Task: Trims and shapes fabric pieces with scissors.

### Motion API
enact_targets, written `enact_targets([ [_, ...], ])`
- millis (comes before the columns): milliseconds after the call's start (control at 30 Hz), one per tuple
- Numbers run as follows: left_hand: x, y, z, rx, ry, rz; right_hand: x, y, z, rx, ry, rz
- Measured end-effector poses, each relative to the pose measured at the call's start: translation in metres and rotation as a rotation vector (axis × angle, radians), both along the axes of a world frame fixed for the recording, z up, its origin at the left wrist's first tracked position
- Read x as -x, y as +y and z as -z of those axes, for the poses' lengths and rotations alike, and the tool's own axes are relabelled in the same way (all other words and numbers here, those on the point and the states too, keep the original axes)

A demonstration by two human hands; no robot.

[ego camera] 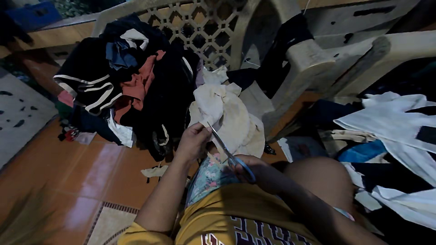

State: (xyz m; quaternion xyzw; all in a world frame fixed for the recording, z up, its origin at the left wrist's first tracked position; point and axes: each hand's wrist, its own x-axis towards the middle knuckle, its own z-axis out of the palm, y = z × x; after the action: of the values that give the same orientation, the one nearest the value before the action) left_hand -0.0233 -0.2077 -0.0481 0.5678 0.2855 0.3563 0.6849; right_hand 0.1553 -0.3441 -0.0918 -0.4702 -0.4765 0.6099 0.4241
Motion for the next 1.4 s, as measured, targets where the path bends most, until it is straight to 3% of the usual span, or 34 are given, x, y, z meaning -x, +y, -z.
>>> enact_targets([
  [267,0.007,0.005,0.006,0.007,-0.077,0.096,-0.002,0.001,0.002,-0.014,0.067,-0.060],
  [433,0.009,0.005,0.007,0.011,-0.066,0.213,0.000,0.004,-0.007,0.012,0.021,-0.067],
  [1100,0.004,-0.002,0.011,-0.022,-0.025,0.382,0.001,0.003,-0.007,-0.015,0.056,-0.028],
  [1267,0.007,-0.005,0.006,-0.030,0.042,0.333,-0.002,0.002,-0.003,-0.033,0.027,-0.018],
  [1400,0.010,0.002,0.001,-0.077,0.037,0.127,-0.003,0.002,-0.002,-0.022,0.013,-0.022],
])
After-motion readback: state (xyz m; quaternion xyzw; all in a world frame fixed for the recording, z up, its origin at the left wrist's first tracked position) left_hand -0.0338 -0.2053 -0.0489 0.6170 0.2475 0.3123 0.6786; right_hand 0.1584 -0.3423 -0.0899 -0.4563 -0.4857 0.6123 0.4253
